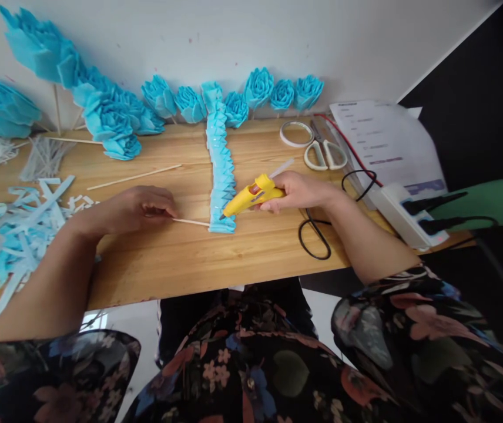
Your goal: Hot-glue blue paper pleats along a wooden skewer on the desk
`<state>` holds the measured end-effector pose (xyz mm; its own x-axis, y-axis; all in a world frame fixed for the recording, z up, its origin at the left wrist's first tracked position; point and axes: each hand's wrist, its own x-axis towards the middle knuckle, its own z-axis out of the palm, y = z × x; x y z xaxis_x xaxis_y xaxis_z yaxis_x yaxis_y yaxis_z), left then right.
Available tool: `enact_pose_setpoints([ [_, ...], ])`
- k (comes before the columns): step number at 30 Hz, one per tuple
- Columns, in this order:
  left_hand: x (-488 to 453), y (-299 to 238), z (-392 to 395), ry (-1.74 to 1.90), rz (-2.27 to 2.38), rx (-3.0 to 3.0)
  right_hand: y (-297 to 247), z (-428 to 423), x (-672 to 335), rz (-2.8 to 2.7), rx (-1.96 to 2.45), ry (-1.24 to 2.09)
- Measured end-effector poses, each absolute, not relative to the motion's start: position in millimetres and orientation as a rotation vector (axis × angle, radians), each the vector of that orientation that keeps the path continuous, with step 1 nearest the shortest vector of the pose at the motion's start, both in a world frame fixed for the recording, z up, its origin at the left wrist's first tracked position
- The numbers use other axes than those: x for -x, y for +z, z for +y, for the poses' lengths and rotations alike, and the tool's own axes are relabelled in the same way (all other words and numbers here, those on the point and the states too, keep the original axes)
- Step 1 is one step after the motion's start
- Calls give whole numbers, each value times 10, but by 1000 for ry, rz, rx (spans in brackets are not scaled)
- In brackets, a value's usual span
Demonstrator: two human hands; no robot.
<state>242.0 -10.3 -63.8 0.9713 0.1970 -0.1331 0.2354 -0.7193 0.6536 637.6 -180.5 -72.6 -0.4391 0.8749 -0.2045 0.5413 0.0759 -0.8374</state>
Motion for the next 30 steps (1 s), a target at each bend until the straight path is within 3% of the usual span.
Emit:
enact_pose_setpoints([
  [30,-2440,-611,-115,-80,286,-2376,-660,-1869,-6400,-1953,1447,1265],
])
